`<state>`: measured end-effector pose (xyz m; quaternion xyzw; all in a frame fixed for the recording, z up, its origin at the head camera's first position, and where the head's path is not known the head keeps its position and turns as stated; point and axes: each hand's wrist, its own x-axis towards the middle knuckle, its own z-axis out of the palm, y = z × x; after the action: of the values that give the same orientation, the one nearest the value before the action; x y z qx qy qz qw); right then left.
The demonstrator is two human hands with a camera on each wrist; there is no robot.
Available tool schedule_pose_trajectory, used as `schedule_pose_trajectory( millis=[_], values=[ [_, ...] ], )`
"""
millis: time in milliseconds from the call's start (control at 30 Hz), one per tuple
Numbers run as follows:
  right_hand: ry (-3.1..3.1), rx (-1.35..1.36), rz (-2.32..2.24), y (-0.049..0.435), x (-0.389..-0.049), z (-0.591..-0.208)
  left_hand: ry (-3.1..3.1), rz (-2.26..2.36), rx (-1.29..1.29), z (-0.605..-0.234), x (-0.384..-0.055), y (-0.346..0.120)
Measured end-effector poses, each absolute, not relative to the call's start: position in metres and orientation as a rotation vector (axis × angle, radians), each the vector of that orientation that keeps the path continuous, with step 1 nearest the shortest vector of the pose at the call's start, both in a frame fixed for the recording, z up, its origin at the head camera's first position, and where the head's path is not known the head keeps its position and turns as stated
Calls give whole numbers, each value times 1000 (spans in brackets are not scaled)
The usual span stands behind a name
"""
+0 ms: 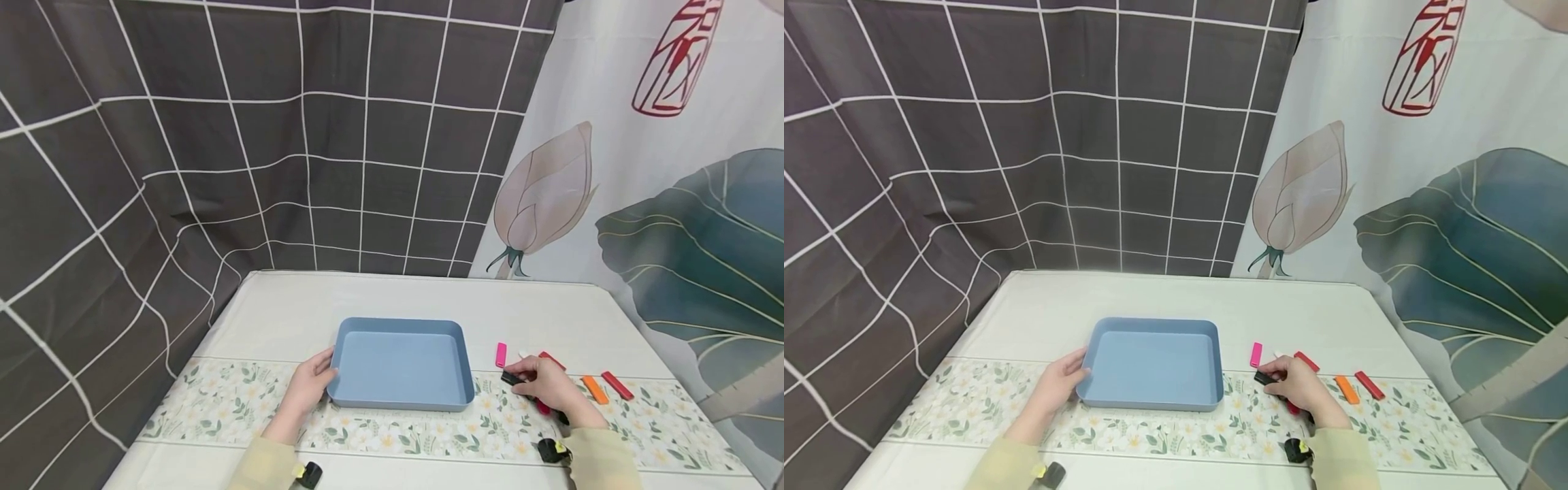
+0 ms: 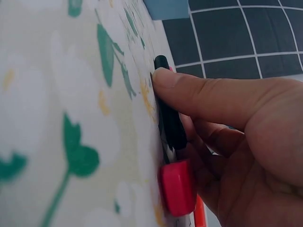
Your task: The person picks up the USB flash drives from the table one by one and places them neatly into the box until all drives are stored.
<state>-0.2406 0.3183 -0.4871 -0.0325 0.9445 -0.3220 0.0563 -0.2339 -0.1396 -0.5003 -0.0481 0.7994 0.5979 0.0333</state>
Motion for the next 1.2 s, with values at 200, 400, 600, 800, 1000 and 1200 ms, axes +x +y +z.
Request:
schedule_pose_trajectory(
  millis=[200, 400, 600, 800, 1000, 1200],
  values=[
    [2858, -80, -980, 316, -240, -487, 2458, 1843, -148, -500, -233, -140],
    [2866, -93, -986, 316, -239, -486, 2459, 1854, -141, -500, -233, -139],
    [2865, -83, -999, 318, -239, -487, 2467, 1844, -145, -500, -233, -139],
    [2889, -70, -993, 317, -239, -487, 2470, 1839, -150, -499, -234, -139],
    [2888, -56, -998, 316, -238, -485, 2472, 1828, -155, -498, -234, -138],
    [2883, -64, -1006, 316, -238, -484, 2478, 1833, -142, -496, -233, -138]
  ],
)
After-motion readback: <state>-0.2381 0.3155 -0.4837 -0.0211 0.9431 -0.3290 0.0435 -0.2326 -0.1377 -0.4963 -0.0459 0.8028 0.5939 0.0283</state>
